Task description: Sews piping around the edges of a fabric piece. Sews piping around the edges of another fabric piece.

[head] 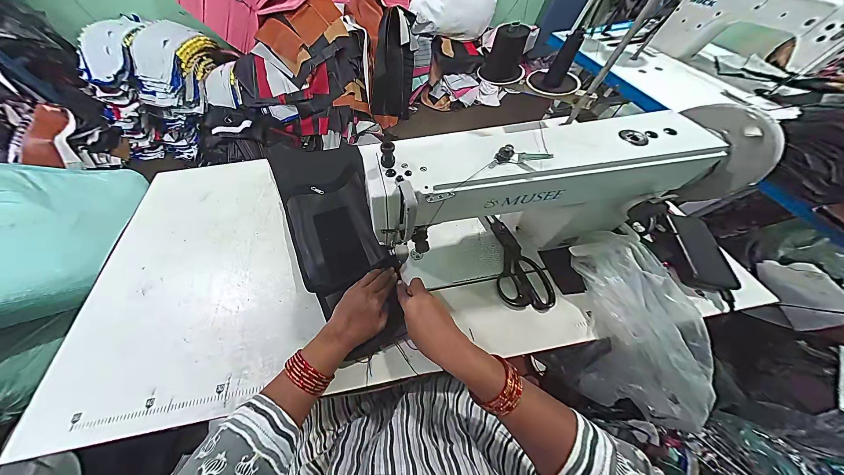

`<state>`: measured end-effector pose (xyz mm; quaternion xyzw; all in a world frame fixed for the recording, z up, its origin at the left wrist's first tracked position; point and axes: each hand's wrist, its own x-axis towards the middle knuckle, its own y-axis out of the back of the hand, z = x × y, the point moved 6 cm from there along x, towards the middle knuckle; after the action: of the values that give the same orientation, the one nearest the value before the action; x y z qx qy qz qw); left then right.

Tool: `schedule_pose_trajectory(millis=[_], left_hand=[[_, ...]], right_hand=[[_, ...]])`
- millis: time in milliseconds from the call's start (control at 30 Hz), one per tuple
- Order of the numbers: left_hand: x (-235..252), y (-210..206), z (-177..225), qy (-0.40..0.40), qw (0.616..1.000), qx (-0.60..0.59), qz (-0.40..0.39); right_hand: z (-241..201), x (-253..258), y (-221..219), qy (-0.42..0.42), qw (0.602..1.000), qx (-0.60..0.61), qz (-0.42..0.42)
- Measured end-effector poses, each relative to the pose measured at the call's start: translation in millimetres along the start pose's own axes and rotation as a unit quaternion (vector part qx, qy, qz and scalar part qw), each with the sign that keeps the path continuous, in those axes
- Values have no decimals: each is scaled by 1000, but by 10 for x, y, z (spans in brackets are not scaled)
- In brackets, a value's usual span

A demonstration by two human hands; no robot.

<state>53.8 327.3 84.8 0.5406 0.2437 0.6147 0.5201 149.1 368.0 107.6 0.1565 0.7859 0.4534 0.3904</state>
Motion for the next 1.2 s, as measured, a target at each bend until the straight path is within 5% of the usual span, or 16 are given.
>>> schedule_pose_trajectory(millis=[400, 633, 933, 1200], left_hand=[[246, 9, -233, 53, 993, -51, -89], [160, -26, -194, 62, 992, -108, -12], [302, -5, -326, 70, 992, -96, -50], [204, 1, -330, 103, 984, -138, -34]], right_hand=[[62, 241, 124, 29, 996, 54, 71], [47, 237, 111, 19, 996, 47, 70], [62, 380, 209, 5, 996, 67, 54], [366, 182, 181, 54, 970, 207, 118]])
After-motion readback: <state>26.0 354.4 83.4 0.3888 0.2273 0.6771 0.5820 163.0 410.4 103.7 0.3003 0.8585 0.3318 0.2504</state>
